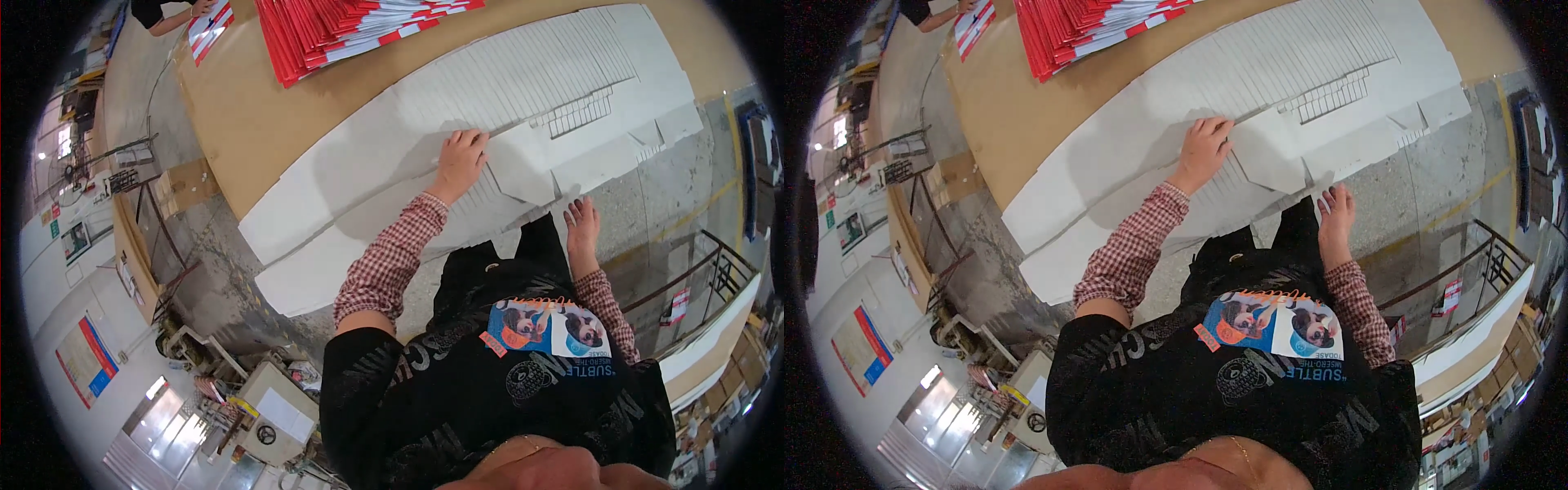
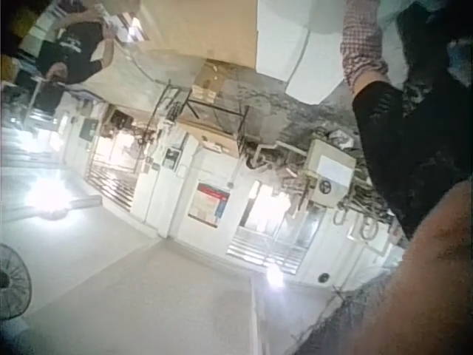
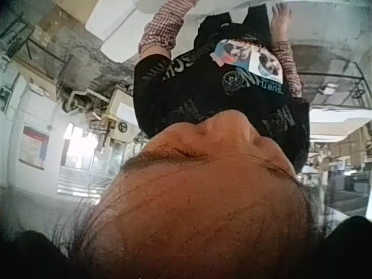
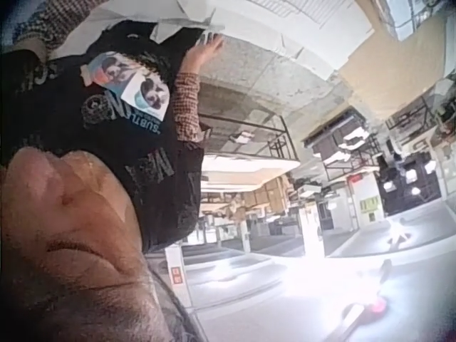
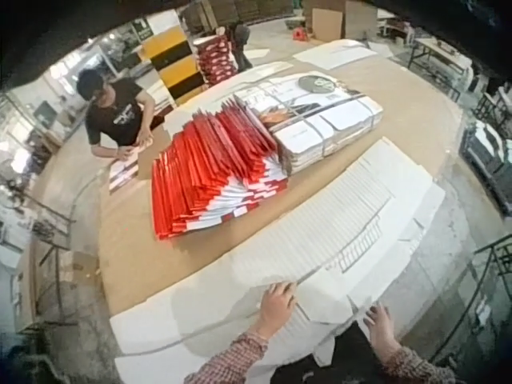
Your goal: Manually folding and stacking large printed paper or cardboard sheets on a workshop table.
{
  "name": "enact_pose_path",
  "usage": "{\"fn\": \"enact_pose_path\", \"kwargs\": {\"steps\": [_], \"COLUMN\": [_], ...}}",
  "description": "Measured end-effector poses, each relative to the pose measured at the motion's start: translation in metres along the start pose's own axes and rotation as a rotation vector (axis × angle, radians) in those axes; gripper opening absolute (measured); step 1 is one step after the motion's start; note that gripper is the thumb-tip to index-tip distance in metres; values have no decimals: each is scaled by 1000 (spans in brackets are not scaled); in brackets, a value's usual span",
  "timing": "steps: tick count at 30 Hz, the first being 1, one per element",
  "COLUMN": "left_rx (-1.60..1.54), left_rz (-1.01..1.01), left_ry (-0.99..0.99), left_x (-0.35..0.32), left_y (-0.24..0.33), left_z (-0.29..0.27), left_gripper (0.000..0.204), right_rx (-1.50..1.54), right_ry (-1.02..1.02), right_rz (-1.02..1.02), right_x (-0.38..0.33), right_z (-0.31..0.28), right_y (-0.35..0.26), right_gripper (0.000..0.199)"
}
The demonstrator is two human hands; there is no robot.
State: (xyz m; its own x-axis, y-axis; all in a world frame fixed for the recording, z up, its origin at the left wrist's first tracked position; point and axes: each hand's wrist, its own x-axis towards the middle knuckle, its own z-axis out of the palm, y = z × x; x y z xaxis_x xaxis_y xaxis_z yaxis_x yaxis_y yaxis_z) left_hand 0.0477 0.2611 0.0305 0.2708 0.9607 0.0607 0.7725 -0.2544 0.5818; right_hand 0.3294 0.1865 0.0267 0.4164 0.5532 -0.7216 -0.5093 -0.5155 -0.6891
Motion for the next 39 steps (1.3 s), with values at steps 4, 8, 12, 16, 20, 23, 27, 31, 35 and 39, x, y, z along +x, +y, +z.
{"fn": "enact_pose_path", "kwargs": {"steps": [4, 8, 12, 16, 20, 23, 27, 31, 35, 39], "left_rx": [9, 42, 30, 63, 98, 13, 29, 118, 112, -98], "left_rz": [1, -51, -76, -127, -166, -142, -231, -315, -249, -142], "left_ry": [77, 88, 61, 74, 39, 71, 267, 206, 128, 128], "left_x": [-3, -4, -5, -12, -11, -10, -48, -116, -148, -144], "left_y": [3, 9, 15, 20, 20, 20, -21, -62, -74, -84], "left_z": [6, 8, 9, 13, 14, 5, -14, -44, -58, -53], "left_gripper": [36, 39, 41, 44, 46, 43, 33, 25, 24, 27], "right_rx": [-90, -41, 81, 254, 445, 522, 496, 428, 463, 608], "right_ry": [-66, 10, -36, -310, -425, -321, -78, -123, -473, -606], "right_rz": [-83, 51, 195, 189, 294, 347, 335, 399, 259, 272], "right_x": [-11, -2, 5, -1, 8, 6, 3, -17, -62, -33], "right_z": [5, -2, 8, 38, 29, 17, 5, 1, 54, 39], "right_y": [17, 21, 14, -4, -2, 1, 14, 55, 76, 98], "right_gripper": [39, 53, 82, 86, 94, 96, 98, 97, 97, 98]}}
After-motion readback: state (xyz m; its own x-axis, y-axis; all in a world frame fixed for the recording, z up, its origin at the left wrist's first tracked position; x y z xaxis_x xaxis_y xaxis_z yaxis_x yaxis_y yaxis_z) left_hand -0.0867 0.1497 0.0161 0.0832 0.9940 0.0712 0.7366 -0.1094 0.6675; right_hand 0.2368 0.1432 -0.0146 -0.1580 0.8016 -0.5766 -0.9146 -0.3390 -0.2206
